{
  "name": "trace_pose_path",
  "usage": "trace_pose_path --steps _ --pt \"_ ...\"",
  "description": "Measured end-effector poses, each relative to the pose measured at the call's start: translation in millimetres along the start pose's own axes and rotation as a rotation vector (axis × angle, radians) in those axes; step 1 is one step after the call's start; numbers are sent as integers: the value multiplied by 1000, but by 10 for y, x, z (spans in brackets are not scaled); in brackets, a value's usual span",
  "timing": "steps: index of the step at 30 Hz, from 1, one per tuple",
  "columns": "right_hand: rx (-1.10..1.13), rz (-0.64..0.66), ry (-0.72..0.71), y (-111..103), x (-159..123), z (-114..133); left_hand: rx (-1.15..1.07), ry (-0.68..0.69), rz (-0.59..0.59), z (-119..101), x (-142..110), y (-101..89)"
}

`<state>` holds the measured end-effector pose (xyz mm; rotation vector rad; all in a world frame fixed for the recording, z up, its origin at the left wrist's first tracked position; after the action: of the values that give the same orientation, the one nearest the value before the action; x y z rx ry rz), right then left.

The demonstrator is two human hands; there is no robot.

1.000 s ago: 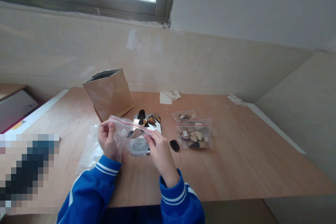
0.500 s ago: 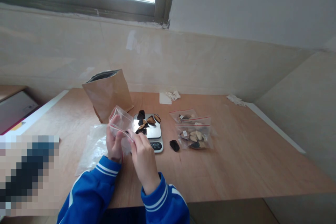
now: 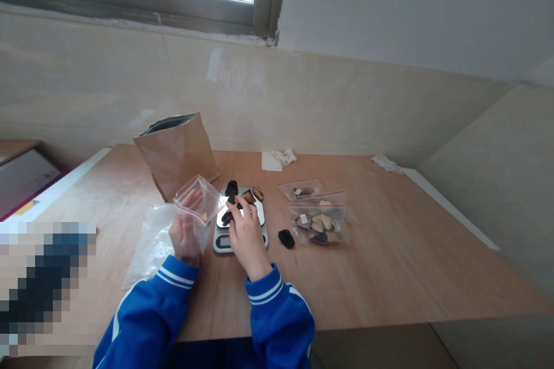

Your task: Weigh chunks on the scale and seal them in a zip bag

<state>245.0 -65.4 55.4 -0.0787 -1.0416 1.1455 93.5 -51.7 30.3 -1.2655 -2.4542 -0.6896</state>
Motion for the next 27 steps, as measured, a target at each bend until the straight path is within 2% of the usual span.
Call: trace_pose_path --steps 2,5,10,14,17,21,24,27 --pt "-29 65 -53 76 -1 -76 5 18 29 13 -25 4" --pt "-3 85 -50 129 -2 -150 16 45 64 13 -50 7" --pt "88 32 13 120 11 -227 59 54 59 -10 -41 -1" --pt "208 -54 115 20 45 -228 35 70 69 -17 -40 11" --pt "285 -150 238 -107 98 -176 -43 18 73 -1 -51 25" --pt "478 -253 393 -283 213 -26 -37 33 77 -20 -61 38" --pt "657 -210 472 -369 325 132 -4 44 101 -34 -65 45" --pt "655 -92 483 -416 420 294 11 87 142 -23 -74 45"
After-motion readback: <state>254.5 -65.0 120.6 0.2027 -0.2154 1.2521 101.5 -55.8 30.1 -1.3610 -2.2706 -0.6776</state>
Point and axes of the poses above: each hand's wrist, its own x-axis towards the middle knuckle, its own y-axis out of the palm, z = x × y, the point moved 3 cm from there along x, towards the middle knuckle, and after that the axes turned 15 degrees about -z, right-handed, at the moved point
